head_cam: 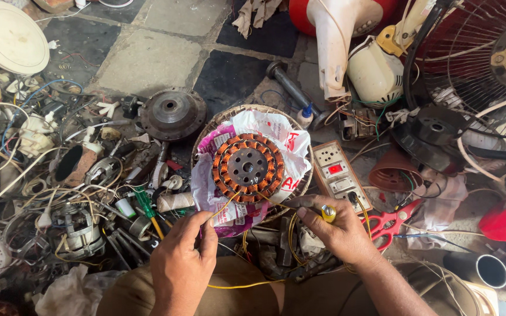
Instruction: The person sits on the floor of a cluttered repair workshop and works on a ceiling-fan motor stator. They handle the copper windings, pull and position a yellow wire around the coils, and use a screwdriver to press and adjust the windings while checking the coil connections.
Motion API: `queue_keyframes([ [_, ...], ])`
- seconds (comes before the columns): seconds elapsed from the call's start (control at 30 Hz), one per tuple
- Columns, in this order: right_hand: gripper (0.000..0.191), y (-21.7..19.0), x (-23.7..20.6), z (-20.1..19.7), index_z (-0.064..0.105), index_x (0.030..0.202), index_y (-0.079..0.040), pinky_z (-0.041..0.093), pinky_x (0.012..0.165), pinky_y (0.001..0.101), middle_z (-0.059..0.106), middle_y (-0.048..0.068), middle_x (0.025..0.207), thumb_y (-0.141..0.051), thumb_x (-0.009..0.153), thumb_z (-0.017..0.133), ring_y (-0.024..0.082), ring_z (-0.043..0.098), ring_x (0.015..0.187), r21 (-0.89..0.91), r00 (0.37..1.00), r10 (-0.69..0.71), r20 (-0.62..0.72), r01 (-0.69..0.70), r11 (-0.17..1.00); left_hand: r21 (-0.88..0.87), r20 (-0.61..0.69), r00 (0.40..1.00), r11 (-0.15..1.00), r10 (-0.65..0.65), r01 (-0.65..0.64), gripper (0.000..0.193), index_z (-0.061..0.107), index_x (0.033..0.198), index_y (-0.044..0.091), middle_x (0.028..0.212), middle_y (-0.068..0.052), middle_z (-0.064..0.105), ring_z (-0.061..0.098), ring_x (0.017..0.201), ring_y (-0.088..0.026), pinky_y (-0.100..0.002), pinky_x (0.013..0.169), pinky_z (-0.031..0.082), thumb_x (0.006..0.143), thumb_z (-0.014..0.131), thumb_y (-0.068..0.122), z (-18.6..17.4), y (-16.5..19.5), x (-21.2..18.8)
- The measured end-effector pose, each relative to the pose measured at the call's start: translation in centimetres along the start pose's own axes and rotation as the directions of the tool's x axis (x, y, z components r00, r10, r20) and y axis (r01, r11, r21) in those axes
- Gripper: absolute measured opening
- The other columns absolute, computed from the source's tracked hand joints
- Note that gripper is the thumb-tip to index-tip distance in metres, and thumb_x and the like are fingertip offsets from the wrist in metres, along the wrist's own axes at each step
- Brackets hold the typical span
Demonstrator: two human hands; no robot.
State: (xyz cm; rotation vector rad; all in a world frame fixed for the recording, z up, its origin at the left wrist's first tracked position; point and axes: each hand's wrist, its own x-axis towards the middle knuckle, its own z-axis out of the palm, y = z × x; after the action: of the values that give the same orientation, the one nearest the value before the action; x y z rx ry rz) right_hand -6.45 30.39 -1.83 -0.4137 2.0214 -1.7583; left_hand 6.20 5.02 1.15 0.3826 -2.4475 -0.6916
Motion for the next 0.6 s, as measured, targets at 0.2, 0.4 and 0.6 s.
queue_keyframes([
  [0.2,0.024,0.37,0.10,0.42,0.080,0.115,-0.004,0.045,0.055,0.0199,0.069,-0.006,0.074,-0.011,0.095,0.069,0.001,0.052,0.064,-0.048,1.000,-0.004,-0.005,0.004,0.999,0.003,-0.002,1.000,1.000,0.009,-0.009,0.018,0.069,0.107,0.014,0.096,-0.006,0.076,0.074,0.072,-0.027,-0.037,0.061,0.057,0.089,0.072,0.017,0.02,-0.29,-0.14],
  [0.4,0.025,-0.11,0.14,0.55,0.079,0.116,-0.005,0.042,0.052,0.0211,0.066,-0.007,0.069,-0.013,0.095,0.068,0.001,0.050,0.061,-0.046,0.999,0.044,-0.017,-0.045,0.998,0.010,0.025,1.000,1.000,-0.017,0.017,0.017,0.070,0.105,0.015,0.092,-0.005,0.076,0.073,0.068,-0.027,-0.037,0.058,0.056,0.088,0.072,0.018,0.01,-0.16,-0.21],
  [0.6,0.022,-0.41,0.24,0.46,0.080,0.111,-0.005,0.041,0.051,0.0212,0.063,-0.007,0.067,-0.016,0.096,0.067,0.001,0.048,0.060,-0.106,1.000,0.022,-0.019,-0.024,0.994,0.009,0.021,1.000,1.000,-0.015,0.015,0.017,0.071,0.105,0.015,0.092,-0.006,0.076,0.073,0.069,-0.028,-0.038,0.058,0.056,0.088,0.072,0.018,0.06,-0.25,-0.34],
])
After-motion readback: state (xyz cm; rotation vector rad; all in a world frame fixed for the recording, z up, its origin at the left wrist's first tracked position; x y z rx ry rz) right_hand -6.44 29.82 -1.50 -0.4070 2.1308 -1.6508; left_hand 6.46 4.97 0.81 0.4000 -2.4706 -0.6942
